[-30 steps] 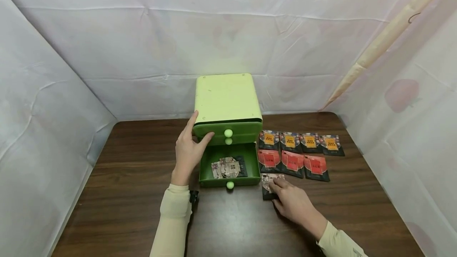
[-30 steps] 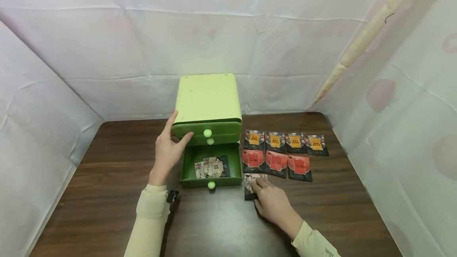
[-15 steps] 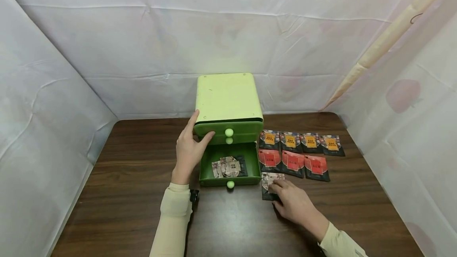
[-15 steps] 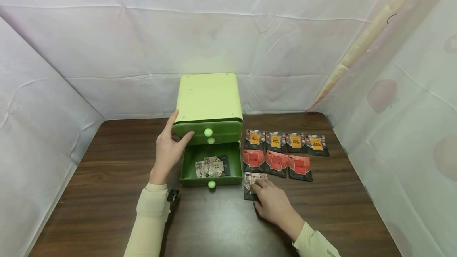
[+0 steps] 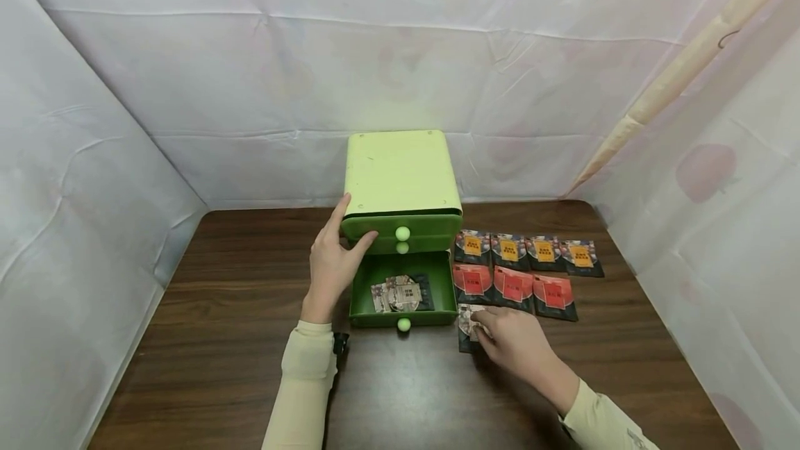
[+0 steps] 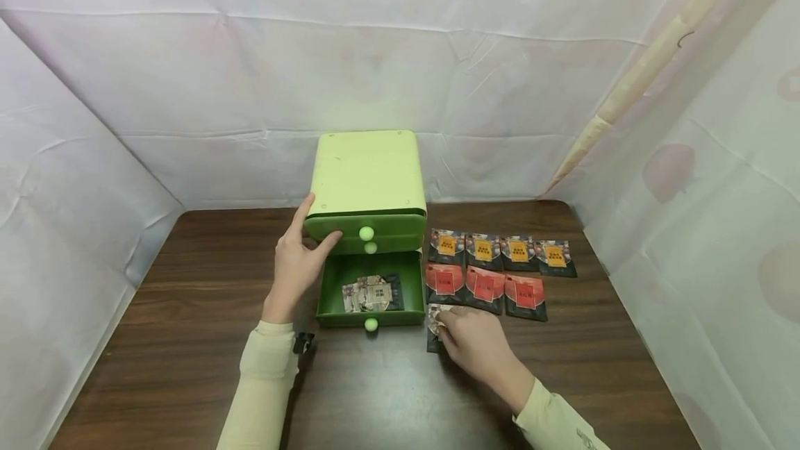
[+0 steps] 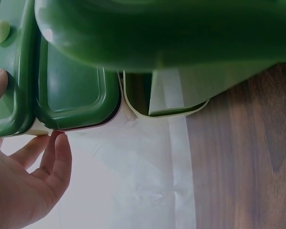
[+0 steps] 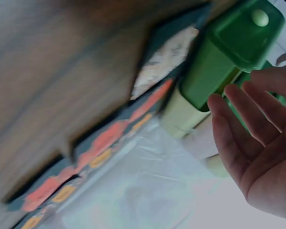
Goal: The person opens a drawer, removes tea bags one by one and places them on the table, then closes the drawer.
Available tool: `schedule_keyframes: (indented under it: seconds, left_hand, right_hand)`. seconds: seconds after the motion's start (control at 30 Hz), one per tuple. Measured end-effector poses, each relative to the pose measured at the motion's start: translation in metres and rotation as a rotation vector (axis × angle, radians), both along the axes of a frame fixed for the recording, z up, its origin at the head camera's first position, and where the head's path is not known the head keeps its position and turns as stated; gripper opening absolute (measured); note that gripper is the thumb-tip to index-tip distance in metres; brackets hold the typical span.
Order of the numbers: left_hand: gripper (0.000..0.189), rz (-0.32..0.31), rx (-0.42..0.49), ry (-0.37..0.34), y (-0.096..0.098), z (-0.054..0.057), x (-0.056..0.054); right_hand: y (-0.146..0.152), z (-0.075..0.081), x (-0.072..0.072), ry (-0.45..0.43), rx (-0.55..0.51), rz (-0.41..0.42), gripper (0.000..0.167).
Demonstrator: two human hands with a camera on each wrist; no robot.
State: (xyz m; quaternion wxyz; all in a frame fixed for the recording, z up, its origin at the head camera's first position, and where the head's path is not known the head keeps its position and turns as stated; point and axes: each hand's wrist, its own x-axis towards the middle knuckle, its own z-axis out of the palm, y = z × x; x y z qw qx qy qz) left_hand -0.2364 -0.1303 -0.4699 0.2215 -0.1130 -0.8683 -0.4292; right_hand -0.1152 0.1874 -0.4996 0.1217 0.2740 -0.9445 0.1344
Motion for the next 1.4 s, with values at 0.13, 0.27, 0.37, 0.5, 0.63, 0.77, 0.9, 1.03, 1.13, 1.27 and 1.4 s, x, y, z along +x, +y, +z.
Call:
schedule_keyframes:
  seconds: [0.13, 0.27, 0.37, 0.5, 0.63, 0.77, 0.9, 1.03, 1.13, 1.27, 1.4]
  left_hand:
    - [0.078, -0.005, -0.005, 0.002, 0.001, 0.001, -0.001]
    - [0.079, -0.007, -0.009, 0.0, 0.001, 0.001, -0.001]
    - [0.079, -0.004, -0.01, -0.005, 0.001, 0.001, 0.001]
    - [0.08, -0.005, -0.014, -0.01, 0.001, 0.002, 0.002]
    - [0.079, -0.008, -0.015, -0.014, 0.001, 0.003, 0.002]
    - [0.079, -0.007, -0.012, -0.03, 0.001, 0.002, 0.004]
    - [0.079, -0.014, -0.004, -0.044, 0.002, 0.002, 0.005]
    - [0.079, -0.025, -0.009, -0.047, 0.004, 0.0, 0.003]
    - [0.079, -0.021, -0.017, -0.043, 0.004, -0.001, 0.001]
    - [0.078, -0.013, -0.02, -0.045, 0.003, -0.002, 0.0]
    - [0.077, -0.011, -0.017, -0.046, 0.001, -0.003, 0.0]
  right_hand:
    - [-0.011, 0.011, -0.007, 0.024, -0.032, 0.048, 0.016]
    - [-0.025, 0.023, -0.015, 0.028, -0.036, 0.109, 0.02]
    - [-0.036, 0.03, -0.023, -0.011, -0.035, 0.157, 0.02]
    - [-0.049, 0.033, -0.039, -0.104, -0.066, 0.216, 0.019]
    - [-0.063, 0.025, -0.063, -0.277, -0.143, 0.284, 0.02]
    - [-0.074, 0.013, -0.085, -0.433, -0.166, 0.327, 0.025]
    - [-0.079, 0.005, -0.096, -0.482, -0.126, 0.333, 0.027]
    - [-0.081, -0.002, -0.1, -0.494, -0.093, 0.344, 0.027]
    - [-0.082, -0.006, -0.102, -0.514, -0.087, 0.356, 0.028]
    - [-0.086, -0.012, -0.107, -0.545, -0.078, 0.376, 0.03]
    - [-0.09, -0.016, -0.112, -0.579, -0.037, 0.397, 0.037]
